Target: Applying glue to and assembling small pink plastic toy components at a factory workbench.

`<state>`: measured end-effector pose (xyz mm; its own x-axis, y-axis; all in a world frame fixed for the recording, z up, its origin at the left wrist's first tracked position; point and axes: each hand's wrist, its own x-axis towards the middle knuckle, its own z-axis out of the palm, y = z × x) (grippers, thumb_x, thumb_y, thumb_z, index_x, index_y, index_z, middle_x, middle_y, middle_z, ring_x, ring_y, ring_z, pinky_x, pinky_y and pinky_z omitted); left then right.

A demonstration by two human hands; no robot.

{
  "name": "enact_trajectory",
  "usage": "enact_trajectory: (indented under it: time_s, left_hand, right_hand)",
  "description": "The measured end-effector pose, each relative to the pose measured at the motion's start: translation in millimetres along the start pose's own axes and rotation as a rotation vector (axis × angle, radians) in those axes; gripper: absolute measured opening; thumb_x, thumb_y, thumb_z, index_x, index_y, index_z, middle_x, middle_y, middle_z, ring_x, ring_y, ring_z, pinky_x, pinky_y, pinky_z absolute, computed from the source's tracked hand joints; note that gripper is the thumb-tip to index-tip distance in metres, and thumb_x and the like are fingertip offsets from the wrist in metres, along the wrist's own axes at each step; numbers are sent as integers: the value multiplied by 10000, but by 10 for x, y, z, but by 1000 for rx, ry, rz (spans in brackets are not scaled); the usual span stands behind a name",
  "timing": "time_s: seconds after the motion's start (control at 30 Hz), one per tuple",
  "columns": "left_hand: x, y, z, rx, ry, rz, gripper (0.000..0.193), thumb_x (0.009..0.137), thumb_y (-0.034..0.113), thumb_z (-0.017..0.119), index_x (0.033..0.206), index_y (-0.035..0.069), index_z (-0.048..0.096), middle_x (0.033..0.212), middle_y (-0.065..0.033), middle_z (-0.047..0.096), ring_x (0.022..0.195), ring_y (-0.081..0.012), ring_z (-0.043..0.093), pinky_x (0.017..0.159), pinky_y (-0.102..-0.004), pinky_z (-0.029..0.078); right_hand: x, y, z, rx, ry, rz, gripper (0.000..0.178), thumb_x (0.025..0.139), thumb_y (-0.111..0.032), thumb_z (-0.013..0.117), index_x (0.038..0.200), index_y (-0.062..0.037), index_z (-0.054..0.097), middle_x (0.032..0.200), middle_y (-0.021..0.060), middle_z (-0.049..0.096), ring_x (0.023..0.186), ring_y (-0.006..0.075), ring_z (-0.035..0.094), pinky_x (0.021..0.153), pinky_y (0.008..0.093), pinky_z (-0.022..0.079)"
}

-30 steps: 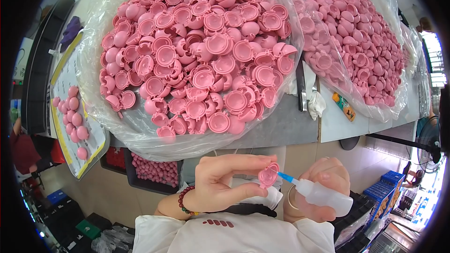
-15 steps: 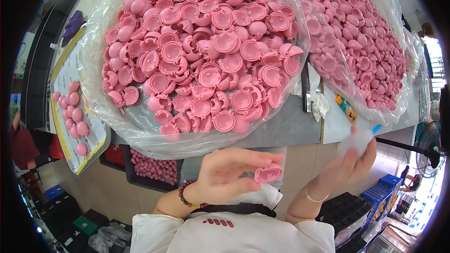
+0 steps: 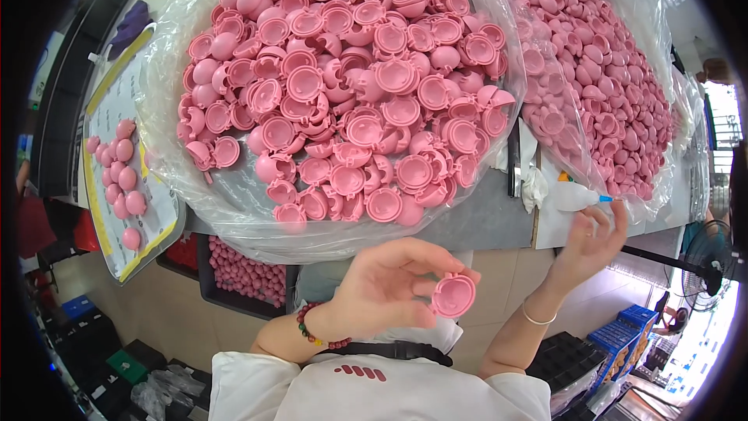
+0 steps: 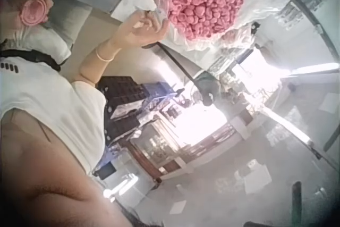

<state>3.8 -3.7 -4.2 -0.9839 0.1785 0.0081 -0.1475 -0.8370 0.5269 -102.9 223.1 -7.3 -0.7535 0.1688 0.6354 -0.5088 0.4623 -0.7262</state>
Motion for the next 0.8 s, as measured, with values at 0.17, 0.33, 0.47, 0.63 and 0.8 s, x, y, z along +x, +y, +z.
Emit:
enact_trajectory:
  time_s: [0.17,0.33,0.47,0.63,0.8]
  left_hand:
    - [-57,26,-11,434,24,191,450,660,121,723,1000,-42,477,957,-160,556,962,-264,544,807,-364,455]
    - [-48,-2,22,-77,56,-123,444,735,193,657,1045,-33,434,986,-189,557,840,-260,591,744,-364,493]
    - [-8,-87,18,-373,-9,-271,443,747,154,635,1099,17,404,1106,-207,506,866,-275,574,741,-360,484]
    - [-30,-133,-11,-419,-45,-259,432,749,115,628,1112,51,404,1132,-191,494,869,-282,561,739,-352,469]
    - [-41,-131,-22,-339,-77,-232,450,735,117,644,1106,51,397,1107,-189,512,846,-260,569,708,-335,473]
  right_hand:
    - [465,203,-348,-388,202,-86,302,758,-79,589,1039,0,509,973,62,528,817,130,466,718,243,398]
    - [1033,558,-437,-754,-232,-170,279,720,-91,611,982,-9,563,971,71,550,789,158,509,711,253,411]
    - [1112,525,-438,-795,-435,-81,309,701,-78,580,1001,-8,548,1005,123,534,910,254,517,798,314,402]
    - [1182,530,-419,-838,-476,-228,259,710,-61,556,961,3,544,951,119,533,869,250,522,766,320,413]
    - [1245,533,-443,-820,-566,14,185,752,-56,552,924,9,535,883,104,535,800,158,522,683,262,428]
